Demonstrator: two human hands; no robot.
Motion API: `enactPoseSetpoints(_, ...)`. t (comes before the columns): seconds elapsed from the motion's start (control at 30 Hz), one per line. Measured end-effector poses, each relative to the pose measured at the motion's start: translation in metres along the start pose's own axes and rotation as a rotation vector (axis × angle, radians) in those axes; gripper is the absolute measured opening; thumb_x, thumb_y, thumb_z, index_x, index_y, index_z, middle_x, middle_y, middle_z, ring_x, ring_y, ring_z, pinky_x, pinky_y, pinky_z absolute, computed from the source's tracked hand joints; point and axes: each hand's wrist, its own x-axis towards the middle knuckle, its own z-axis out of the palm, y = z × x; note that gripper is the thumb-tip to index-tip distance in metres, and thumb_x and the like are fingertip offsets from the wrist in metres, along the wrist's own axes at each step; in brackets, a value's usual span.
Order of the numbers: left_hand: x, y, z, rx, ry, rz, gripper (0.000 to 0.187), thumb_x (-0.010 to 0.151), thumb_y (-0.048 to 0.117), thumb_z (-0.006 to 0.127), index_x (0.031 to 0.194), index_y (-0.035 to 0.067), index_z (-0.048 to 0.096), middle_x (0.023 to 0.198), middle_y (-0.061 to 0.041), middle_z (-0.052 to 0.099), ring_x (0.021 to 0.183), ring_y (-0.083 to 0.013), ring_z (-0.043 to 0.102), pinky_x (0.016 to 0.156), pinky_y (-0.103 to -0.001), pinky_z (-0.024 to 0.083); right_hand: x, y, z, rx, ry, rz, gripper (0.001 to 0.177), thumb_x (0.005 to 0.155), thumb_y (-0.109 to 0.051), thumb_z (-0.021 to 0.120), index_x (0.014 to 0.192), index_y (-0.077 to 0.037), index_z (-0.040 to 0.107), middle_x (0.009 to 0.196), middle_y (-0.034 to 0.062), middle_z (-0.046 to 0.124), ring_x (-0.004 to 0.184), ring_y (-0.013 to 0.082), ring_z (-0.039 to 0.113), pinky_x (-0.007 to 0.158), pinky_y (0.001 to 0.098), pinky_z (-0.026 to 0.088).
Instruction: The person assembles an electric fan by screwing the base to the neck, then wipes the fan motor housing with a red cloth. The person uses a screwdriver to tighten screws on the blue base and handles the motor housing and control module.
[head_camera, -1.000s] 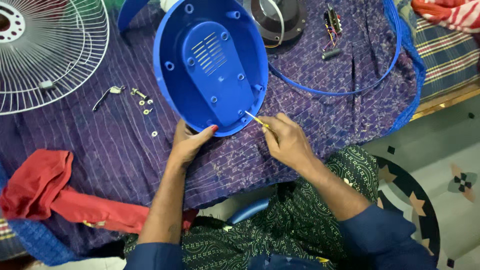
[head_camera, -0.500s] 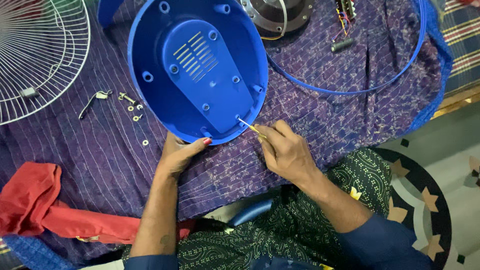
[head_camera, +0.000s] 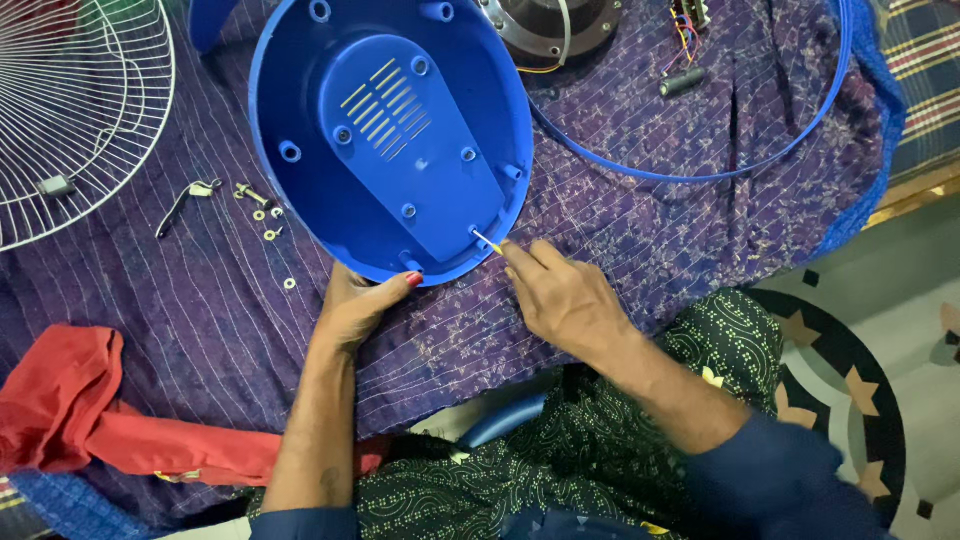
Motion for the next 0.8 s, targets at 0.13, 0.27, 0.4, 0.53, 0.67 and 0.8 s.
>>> enactPoseSetpoints(0.13,-0.001,0.004,0.004,-0.046,-0.019,0.047,0.069,0.077,0.012,0.086,0.137,0.0,0.054,0.122,-0.006,0.07,0.11,-0.0144,0.068,0.1,-0.032,0.053,0.021,0.009,-0.006,-0.316,-0.228,-0.149,0.03,0.087,-0.002,0.058,0.114,0.008,0.063,0.08,0.0151,0.064,0.053,0.0287,0.068,0.042,0.0389,0.055)
enactPoseSetpoints(0.27,-0.002,0.002,0.003,-0.013,-0.007,0.074,0.061,0.078,0.013,0.085,0.131,-0.002,0.059,0.118,-0.007,0.071,0.106,-0.015,0.069,0.097,-0.032,0.054,0.034,0.012,-0.009,-0.401,-0.312,-0.23,0.023,0.085,-0.006,0.057,0.104,0.008,0.061,0.08,0.0179,0.066,0.054,0.0323,0.07,0.042,0.041,0.057)
enactPoseSetpoints(0.4,-0.003,-0.004,-0.002,0.038,-0.03,0.051,0.048,0.081,0.013,0.084,0.122,-0.007,0.067,0.111,-0.009,0.074,0.099,-0.0159,0.071,0.093,-0.032,0.056,0.035,0.004,-0.005,-0.37,-0.317,-0.152,0.024,0.086,-0.005,0.056,0.104,0.009,0.06,0.083,0.0218,0.067,0.057,0.0361,0.071,0.045,0.044,0.058)
enactPoseSetpoints(0.53,-0.004,-0.005,-0.006,0.077,-0.06,0.067,0.045,0.082,0.013,0.084,0.12,-0.007,0.067,0.109,-0.01,0.074,0.098,-0.0148,0.07,0.091,-0.032,0.056,0.034,0.003,0.004,-0.225,-0.358,0.039,0.018,0.09,-0.008,0.055,0.096,0.007,0.063,0.079,0.0249,0.067,0.062,0.0405,0.071,0.052,0.0497,0.058)
enactPoseSetpoints(0.67,-0.001,-0.002,-0.001,0.065,-0.007,0.057,0.053,0.076,0.015,0.083,0.122,-0.002,0.064,0.109,-0.007,0.074,0.098,-0.0137,0.071,0.091,-0.03,0.056,0.034,0.009,0.014,0.162,-0.315,0.312,0.023,0.098,-0.014,0.053,0.097,0.001,0.07,0.063,0.0187,0.066,0.053,0.0305,0.065,0.049,0.0443,0.05)
enactPoseSetpoints(0.8,0.0,0.001,-0.001,0.045,-0.014,0.034,0.052,0.076,0.017,0.084,0.12,-0.003,0.066,0.108,-0.008,0.074,0.097,-0.0146,0.071,0.091,-0.031,0.056,0.046,0.025,0.024,0.604,-0.393,0.712,0.023,0.097,-0.015,0.056,0.097,-0.001,0.075,0.059,0.0041,0.059,0.04,0.0118,0.045,0.037,0.031,0.034)
